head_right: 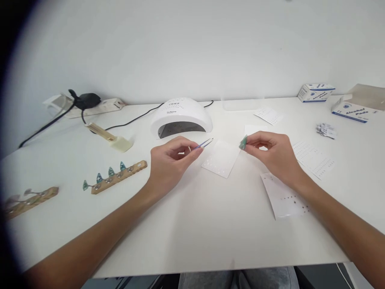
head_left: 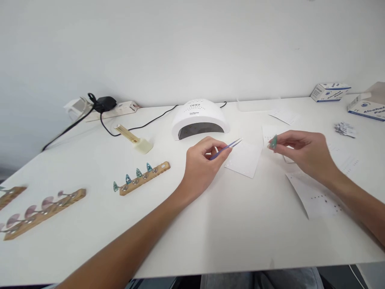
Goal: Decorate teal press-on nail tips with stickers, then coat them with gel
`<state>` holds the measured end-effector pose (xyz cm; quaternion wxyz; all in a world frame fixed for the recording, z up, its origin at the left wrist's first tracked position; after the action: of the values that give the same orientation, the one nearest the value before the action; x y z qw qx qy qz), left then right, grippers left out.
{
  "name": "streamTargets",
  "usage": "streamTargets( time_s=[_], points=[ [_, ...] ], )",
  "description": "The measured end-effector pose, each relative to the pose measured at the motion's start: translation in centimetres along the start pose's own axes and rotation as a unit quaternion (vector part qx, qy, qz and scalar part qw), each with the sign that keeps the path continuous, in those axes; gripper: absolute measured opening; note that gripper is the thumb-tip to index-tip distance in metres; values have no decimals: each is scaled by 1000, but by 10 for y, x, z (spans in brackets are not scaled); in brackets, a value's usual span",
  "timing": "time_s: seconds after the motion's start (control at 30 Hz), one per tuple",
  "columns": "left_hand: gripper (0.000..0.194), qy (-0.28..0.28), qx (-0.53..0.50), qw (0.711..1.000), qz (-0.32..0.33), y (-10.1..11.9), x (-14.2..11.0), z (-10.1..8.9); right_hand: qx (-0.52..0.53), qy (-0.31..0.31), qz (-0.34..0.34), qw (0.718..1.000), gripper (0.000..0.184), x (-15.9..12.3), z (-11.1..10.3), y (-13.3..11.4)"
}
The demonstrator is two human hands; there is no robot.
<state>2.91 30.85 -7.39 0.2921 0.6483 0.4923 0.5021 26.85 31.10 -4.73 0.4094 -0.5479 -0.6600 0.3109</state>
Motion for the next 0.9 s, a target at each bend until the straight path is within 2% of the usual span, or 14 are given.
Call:
streamTargets(
  time_s=[0.2, 0.37, 0.47, 0.9],
  points=[
    [10, -17, 38, 998, 55, 3, -11, 9, 78, -74, 63, 992, 14, -2, 22, 20],
    [9, -17, 77, 983, 167, 4, -23, 20, 95, -89, 58, 990, 12, -4, 26, 21],
    [9, -25, 93, 975, 202, 4, -29, 25, 82, -93, 55, 991, 7, -5, 27, 19],
    [10, -46, 115, 976, 180, 6, -33, 25, 68, -92, 26, 993, 3, -6, 29, 23]
  ],
)
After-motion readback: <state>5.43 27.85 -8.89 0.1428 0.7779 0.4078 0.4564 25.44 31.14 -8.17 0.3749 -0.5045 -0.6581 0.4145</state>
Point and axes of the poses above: each hand's wrist, its own x-axis towards the middle knuckle, its own z-axis out of the palm, y = z × x, the point moved 1 cm from there along x, towards the middle knuckle, and after that the axes turned 2 degrees about -y, right-handed, at the moved point
